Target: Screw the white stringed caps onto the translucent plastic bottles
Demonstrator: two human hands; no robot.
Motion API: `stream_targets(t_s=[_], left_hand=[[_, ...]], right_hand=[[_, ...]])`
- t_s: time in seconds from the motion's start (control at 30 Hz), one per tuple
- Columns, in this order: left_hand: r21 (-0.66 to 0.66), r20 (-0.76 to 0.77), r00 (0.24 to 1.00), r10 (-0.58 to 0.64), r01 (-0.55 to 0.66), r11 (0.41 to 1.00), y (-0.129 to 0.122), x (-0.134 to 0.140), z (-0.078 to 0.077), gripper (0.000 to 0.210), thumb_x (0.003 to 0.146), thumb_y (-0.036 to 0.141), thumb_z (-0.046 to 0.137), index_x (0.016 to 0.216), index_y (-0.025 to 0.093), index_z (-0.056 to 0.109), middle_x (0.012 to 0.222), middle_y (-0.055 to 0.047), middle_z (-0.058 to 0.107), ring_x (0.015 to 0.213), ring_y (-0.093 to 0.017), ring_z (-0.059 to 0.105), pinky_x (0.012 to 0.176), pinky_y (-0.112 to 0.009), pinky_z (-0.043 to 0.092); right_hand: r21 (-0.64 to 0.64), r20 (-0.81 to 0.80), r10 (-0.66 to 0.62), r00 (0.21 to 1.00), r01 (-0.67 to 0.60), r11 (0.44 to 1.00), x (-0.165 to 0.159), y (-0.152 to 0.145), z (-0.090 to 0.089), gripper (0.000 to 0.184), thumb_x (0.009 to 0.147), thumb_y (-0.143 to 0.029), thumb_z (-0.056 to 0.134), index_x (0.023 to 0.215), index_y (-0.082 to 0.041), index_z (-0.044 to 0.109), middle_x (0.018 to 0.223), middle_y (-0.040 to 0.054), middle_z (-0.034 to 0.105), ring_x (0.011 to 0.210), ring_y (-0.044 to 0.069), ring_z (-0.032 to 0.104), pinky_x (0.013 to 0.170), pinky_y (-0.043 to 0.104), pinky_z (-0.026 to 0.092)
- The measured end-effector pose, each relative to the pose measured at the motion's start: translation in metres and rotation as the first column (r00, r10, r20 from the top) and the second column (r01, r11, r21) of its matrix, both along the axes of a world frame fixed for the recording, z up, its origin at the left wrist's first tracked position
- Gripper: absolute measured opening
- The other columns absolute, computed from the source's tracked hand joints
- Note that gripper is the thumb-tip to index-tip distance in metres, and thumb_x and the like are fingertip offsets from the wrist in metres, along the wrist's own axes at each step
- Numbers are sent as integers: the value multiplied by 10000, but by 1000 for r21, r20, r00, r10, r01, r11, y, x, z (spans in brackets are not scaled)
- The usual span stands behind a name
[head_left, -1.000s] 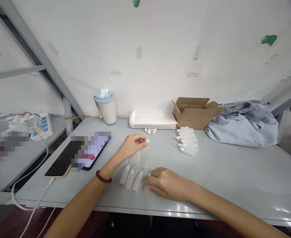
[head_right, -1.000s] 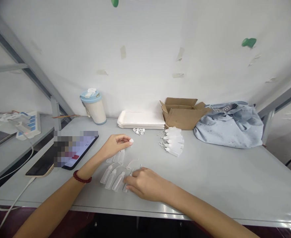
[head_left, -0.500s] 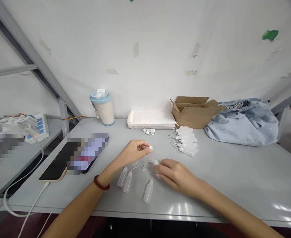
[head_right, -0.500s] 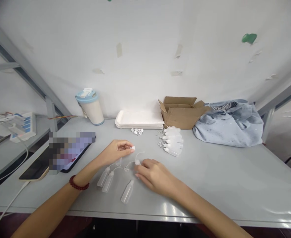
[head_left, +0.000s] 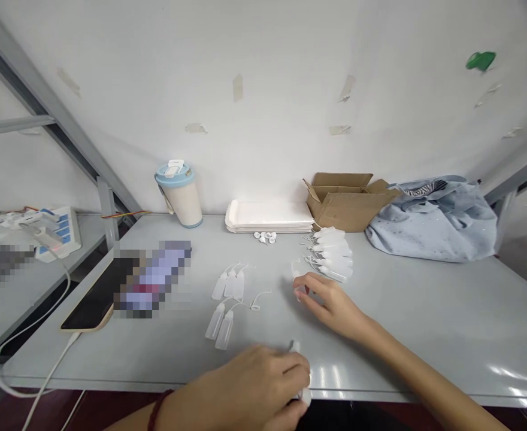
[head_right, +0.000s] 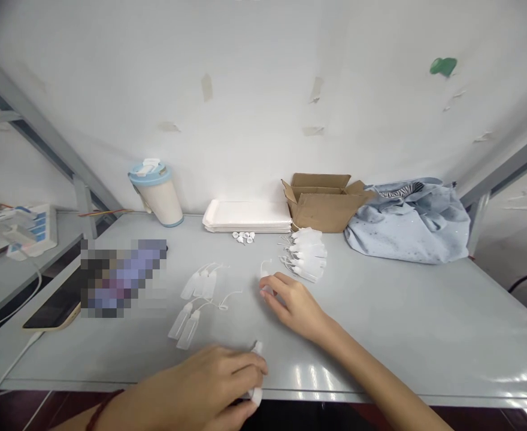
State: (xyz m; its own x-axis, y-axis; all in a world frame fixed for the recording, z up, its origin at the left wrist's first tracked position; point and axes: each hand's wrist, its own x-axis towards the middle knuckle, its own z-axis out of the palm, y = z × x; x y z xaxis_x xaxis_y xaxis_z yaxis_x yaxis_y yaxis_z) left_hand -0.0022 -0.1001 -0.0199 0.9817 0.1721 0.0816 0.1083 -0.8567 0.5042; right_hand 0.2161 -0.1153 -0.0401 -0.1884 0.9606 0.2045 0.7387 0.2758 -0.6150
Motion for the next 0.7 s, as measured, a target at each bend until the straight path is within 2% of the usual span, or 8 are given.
stream_targets(t_s=[0.1, 0.23, 0.43, 0.7], left_hand=[[117, -113, 993, -17, 30, 993, -9, -3, -12, 63, 856, 209, 502, 902, 173, 529, 964, -33, 623, 756, -175, 590, 626, -275, 451], [162, -122, 987, 102, -81, 983, -4, -20, -14, 88, 888, 181, 445, 944, 169, 512, 986, -49, 592, 840, -190, 560, 713, -294, 457], [216, -144, 966, 214, -180, 960, 4, -35, -10, 153, 917, 183, 385, 1003, 162, 509, 1000, -56, 570, 856, -211, 510, 745, -340, 453], [255, -125, 974, 188, -151, 955, 15, -35, -11, 140, 908, 187, 394, 967, 164, 519, 935, -61, 580, 843, -205, 521, 720, -311, 446]], right_hand=[[-4, -58, -6, 998, 6, 1000, -3, -1, -2, 148, 921, -214, 405, 965, -199, 545, 847, 38, 579, 693, 146, 534, 641, 267, 422], [-19, -190, 73, 979, -78, 997, -18, 2, -1, 110, 903, -187, 400, 888, -199, 508, 840, 32, 557, 718, 149, 517, 669, 275, 417], [-163, -524, 69, 849, -179, 970, -48, 19, -3, 98, 937, -272, 384, 878, -210, 431, 826, 10, 527, 826, 159, 557, 738, 286, 417], [-238, -627, 54, 777, -257, 937, -57, 29, -8, 106, 929, -304, 432, 879, -211, 436, 800, -7, 515, 832, 159, 549, 763, 304, 397]])
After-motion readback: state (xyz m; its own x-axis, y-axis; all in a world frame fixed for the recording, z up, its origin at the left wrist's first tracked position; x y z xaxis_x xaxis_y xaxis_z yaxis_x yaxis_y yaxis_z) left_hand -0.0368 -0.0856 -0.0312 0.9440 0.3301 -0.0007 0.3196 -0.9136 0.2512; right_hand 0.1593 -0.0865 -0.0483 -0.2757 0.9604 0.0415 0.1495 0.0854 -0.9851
